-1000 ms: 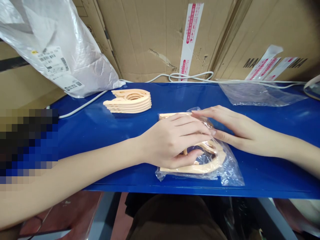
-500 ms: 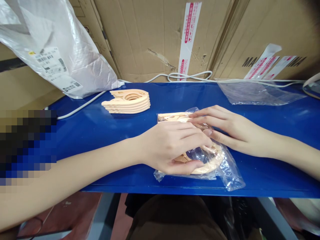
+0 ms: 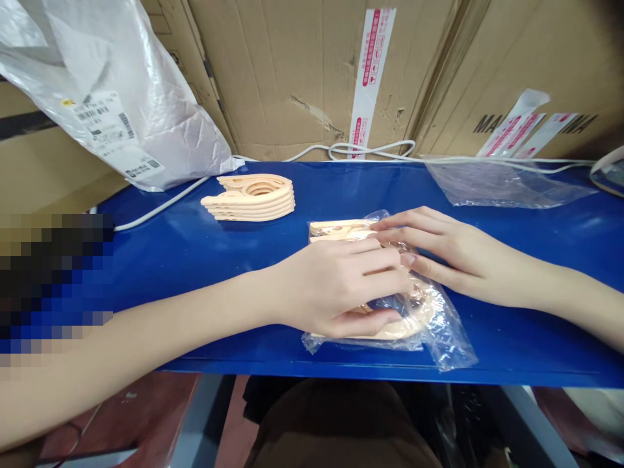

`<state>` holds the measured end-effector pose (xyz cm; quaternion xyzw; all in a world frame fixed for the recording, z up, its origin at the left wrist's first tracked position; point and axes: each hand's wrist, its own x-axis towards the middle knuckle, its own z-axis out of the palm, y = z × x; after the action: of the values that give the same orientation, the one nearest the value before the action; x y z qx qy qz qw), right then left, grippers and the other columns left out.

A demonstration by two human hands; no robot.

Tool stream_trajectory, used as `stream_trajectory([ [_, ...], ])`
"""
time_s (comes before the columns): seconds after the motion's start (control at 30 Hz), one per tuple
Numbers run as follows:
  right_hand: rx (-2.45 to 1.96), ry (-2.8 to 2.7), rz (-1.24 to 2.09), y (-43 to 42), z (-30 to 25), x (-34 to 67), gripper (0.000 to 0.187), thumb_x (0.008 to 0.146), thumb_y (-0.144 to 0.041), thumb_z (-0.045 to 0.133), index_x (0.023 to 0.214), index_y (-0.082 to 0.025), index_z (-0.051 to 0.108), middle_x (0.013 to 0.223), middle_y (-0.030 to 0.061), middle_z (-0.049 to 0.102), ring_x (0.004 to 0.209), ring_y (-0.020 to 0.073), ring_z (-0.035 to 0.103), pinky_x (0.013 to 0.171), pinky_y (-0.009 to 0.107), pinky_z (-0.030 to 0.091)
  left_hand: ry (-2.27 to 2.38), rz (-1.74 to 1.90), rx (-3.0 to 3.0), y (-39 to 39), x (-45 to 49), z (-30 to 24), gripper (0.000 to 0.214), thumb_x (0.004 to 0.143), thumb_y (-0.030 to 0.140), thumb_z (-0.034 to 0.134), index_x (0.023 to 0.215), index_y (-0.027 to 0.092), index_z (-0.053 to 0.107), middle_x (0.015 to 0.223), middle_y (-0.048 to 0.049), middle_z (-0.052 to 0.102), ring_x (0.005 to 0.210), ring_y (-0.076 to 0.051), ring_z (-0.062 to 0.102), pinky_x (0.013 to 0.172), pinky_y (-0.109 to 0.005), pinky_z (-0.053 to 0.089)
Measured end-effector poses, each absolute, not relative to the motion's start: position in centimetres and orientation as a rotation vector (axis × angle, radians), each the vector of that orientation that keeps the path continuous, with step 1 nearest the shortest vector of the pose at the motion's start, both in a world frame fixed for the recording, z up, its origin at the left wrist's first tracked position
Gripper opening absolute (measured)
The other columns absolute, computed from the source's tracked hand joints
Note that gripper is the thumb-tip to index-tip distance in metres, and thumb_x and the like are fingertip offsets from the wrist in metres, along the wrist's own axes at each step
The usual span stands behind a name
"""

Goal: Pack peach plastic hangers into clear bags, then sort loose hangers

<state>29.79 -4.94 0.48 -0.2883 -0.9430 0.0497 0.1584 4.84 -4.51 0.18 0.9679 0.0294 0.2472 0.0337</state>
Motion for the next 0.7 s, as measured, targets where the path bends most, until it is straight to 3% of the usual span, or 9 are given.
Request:
stream_trajectory([
  [0.23,-0.856,-2.695,0.158,-4.9,0.64,29.72,0.04,0.101,-0.032,0.046,0.139,-0.021,0.054,0.14,0.0081,0.059,0.127,0.0235,0.053,0.106,0.042,0.043,0.06,0.811,3.134,-4.61,4.81,0.41,0.028,0.1,0.02,0.048,0.114,0.014,0.072,0.113,-0.0059,0.074,0.102,-0.017,0.067,0.097,-0.03,0.053],
  [0.5,-0.92,-2.675,0.191,-4.84,0.68,29.71,0.041,0.102,-0.035,0.045,0.14,-0.022,0.053,0.142,0.0066,0.058,0.128,0.0217,0.053,0.109,0.041,0.041,0.021,1.015,3.16,-4.29,4.73,-0.05,0.026,0.099,0.027,0.052,0.095,0.017,0.076,0.099,-0.0018,0.077,0.09,-0.016,0.071,0.086,-0.027,0.056],
  [0.7,-0.978,-2.649,0.19,-4.16,0.65,30.02,0.043,0.102,-0.039,0.044,0.14,-0.023,0.053,0.142,0.0058,0.058,0.13,0.022,0.052,0.108,0.041,0.041,0.121,0.9,3.109,-4.07,4.49,0.17,0.026,0.096,0.029,0.059,0.113,0.014,0.07,0.111,-0.0038,0.076,0.103,-0.019,0.07,0.093,-0.029,0.055],
])
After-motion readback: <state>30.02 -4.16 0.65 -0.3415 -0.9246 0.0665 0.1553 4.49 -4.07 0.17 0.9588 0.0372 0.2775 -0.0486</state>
